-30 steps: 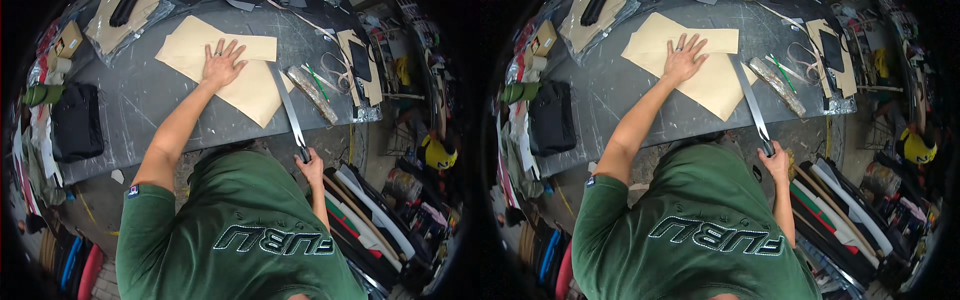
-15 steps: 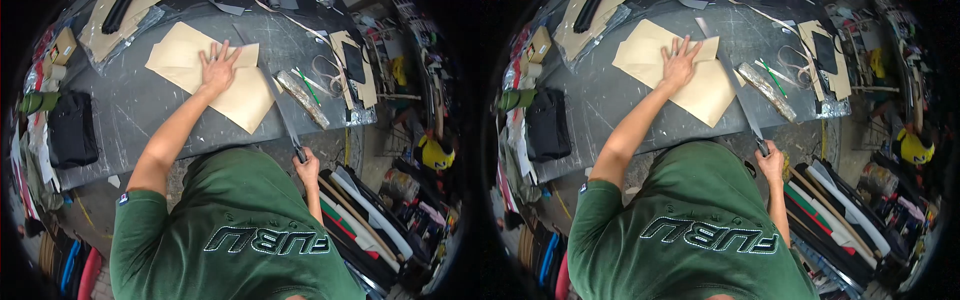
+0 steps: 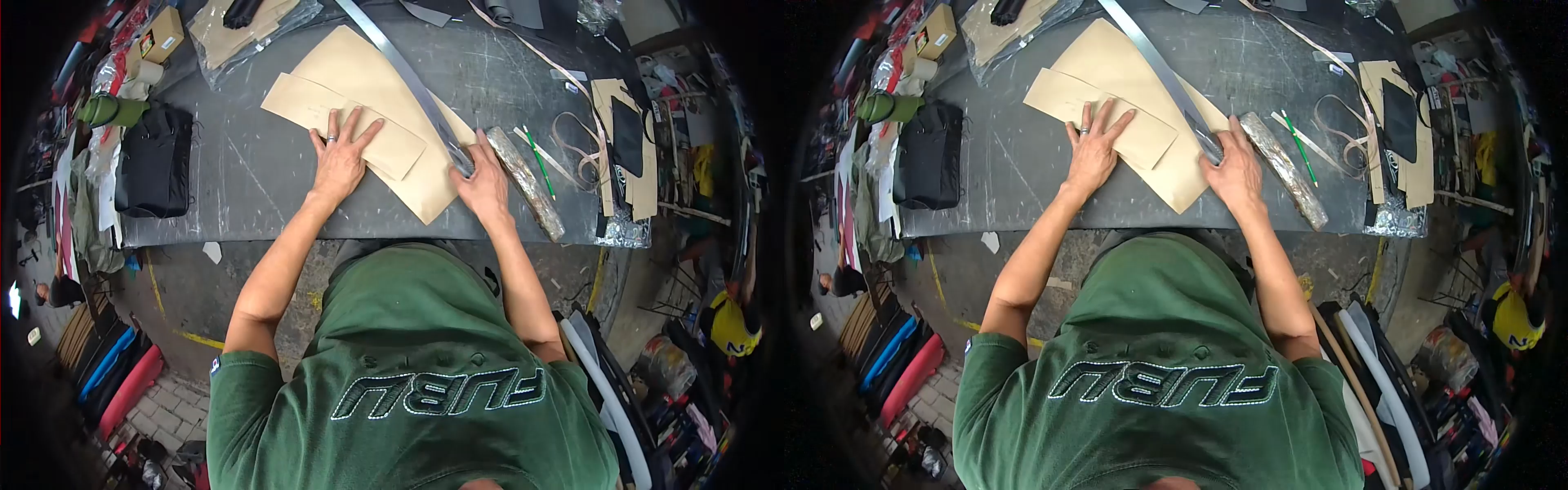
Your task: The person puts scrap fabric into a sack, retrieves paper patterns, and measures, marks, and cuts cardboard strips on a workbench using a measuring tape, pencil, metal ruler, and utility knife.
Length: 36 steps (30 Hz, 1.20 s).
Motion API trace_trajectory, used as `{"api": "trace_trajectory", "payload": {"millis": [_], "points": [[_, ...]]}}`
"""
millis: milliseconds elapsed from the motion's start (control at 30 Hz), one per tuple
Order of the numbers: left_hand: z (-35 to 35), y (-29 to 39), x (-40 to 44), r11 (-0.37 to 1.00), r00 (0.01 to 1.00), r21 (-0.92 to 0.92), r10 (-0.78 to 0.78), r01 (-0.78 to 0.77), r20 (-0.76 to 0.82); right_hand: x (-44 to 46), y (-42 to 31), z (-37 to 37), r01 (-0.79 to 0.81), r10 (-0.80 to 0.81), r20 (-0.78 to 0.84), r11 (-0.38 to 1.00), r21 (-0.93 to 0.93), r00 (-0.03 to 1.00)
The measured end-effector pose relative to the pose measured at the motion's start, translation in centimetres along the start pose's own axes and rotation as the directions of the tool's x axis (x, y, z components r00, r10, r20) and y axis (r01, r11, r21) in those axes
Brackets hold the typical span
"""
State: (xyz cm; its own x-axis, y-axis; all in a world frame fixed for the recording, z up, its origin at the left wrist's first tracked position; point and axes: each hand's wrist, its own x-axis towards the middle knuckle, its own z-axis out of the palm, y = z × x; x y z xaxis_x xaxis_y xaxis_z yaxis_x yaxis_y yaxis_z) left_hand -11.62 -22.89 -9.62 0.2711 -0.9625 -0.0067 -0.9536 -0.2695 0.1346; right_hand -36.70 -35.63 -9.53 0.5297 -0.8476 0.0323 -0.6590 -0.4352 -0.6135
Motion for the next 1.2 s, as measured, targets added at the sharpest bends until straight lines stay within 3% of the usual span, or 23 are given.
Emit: {"api": "trace_trajectory", "payload": {"millis": [100,300,400,700,800,933,967,1067,1200], "points": [[0.2,-1.5,-0.5,0.978,0.999,-0.205,0.035,-0.033,0.007,-0.1,-1.6,0.4,-0.078,0.079,0.008,0.997,-0.025,0.997],[0.1,-5.0,-0.9,0.961,0.981,-0.230,0.177,-0.156,0.074,-2.4,-4.7,1.0,-0.310,0.303,0.148,0.950,0.027,0.941],[-0.2,-6.0,-0.2,0.946,0.966,-0.238,0.246,-0.220,0.085,-4.0,-4.4,2.1,-0.171,0.171,-0.029,0.985,0.011,0.985],[-1.1,-4.5,0.1,0.901,0.947,-0.344,0.311,-0.264,0.087,1.8,-2.9,-0.6,-0.058,0.049,-0.055,0.983,-0.173,0.997],[-1.2,-3.6,-0.3,0.865,0.932,-0.419,0.348,-0.276,0.105,1.5,-4.2,-1.7,-0.315,0.330,0.142,0.942,-0.115,0.933],[-1.6,-4.0,-0.2,0.838,0.915,-0.454,0.389,-0.304,0.105,-2.1,-4.7,-1.1,-0.393,0.393,0.165,0.919,-0.034,0.905],[-1.9,-4.0,0.0,0.854,0.927,-0.451,0.352,-0.260,0.132,-3.3,-4.7,-0.6,-0.390,0.390,0.166,0.920,-0.036,0.906],[-2.2,-3.9,1.1,0.882,0.943,-0.439,0.275,-0.170,0.186,-6.2,-4.6,1.1,-0.180,0.184,-0.100,0.982,0.047,0.978],[-0.1,-3.9,4.3,0.855,0.981,-0.512,0.159,-0.082,0.109,-7.4,-5.1,0.2,-0.304,0.304,0.080,0.953,-0.017,0.949]]}}
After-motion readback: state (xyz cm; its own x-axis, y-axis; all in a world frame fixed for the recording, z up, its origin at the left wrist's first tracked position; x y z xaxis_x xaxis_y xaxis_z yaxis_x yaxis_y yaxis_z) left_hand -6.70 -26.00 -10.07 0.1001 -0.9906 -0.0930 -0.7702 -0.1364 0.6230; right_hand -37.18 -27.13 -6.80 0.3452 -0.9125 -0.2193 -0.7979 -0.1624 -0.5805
